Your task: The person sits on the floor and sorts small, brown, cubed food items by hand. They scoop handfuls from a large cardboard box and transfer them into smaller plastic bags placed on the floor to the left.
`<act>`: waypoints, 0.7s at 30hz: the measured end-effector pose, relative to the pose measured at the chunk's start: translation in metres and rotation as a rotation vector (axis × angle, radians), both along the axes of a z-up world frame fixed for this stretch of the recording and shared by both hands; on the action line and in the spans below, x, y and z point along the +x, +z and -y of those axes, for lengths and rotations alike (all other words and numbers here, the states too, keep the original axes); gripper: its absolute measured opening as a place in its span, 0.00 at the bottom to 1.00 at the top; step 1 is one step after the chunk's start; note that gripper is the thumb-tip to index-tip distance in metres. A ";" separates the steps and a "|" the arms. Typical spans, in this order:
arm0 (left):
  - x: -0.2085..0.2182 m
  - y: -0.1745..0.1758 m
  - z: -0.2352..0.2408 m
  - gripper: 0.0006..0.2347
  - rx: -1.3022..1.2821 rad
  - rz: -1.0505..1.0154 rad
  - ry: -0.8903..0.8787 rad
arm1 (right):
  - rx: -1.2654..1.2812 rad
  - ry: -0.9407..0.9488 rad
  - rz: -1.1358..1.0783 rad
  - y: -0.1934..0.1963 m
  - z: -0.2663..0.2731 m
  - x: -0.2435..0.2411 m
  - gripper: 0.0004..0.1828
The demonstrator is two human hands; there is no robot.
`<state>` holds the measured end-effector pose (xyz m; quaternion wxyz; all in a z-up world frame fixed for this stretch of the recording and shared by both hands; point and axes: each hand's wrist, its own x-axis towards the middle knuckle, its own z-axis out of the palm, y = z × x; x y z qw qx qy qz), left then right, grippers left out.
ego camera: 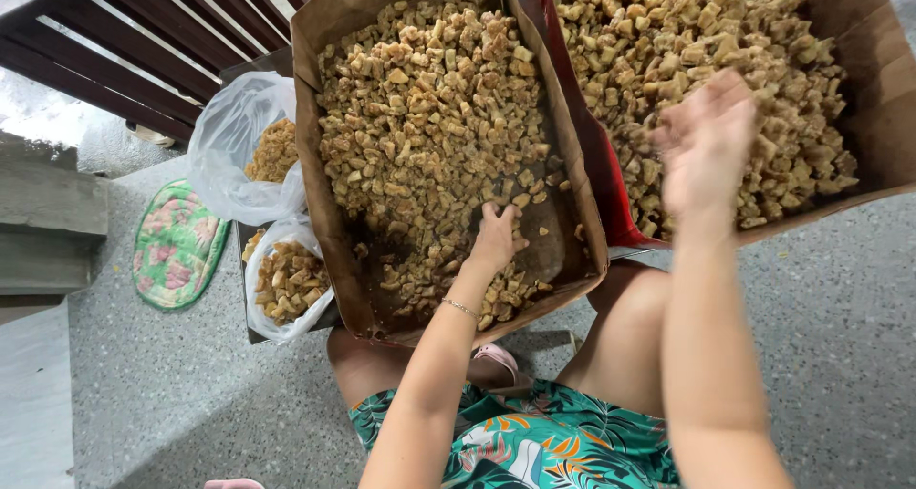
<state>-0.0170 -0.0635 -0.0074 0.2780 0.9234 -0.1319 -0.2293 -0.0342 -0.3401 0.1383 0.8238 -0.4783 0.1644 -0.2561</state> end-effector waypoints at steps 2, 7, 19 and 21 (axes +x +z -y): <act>0.000 -0.012 -0.003 0.26 -0.046 0.029 0.030 | 0.212 0.125 0.029 -0.006 -0.044 -0.012 0.11; -0.005 -0.022 -0.009 0.23 -0.061 0.062 0.113 | 0.379 0.316 -0.238 -0.058 -0.119 -0.022 0.10; -0.020 0.138 -0.038 0.25 -0.271 -0.270 -0.128 | 0.756 0.516 -0.344 -0.127 -0.172 -0.044 0.29; -0.025 0.152 -0.037 0.27 -0.323 -0.146 -0.160 | 0.901 0.531 -0.161 -0.130 -0.171 -0.041 0.31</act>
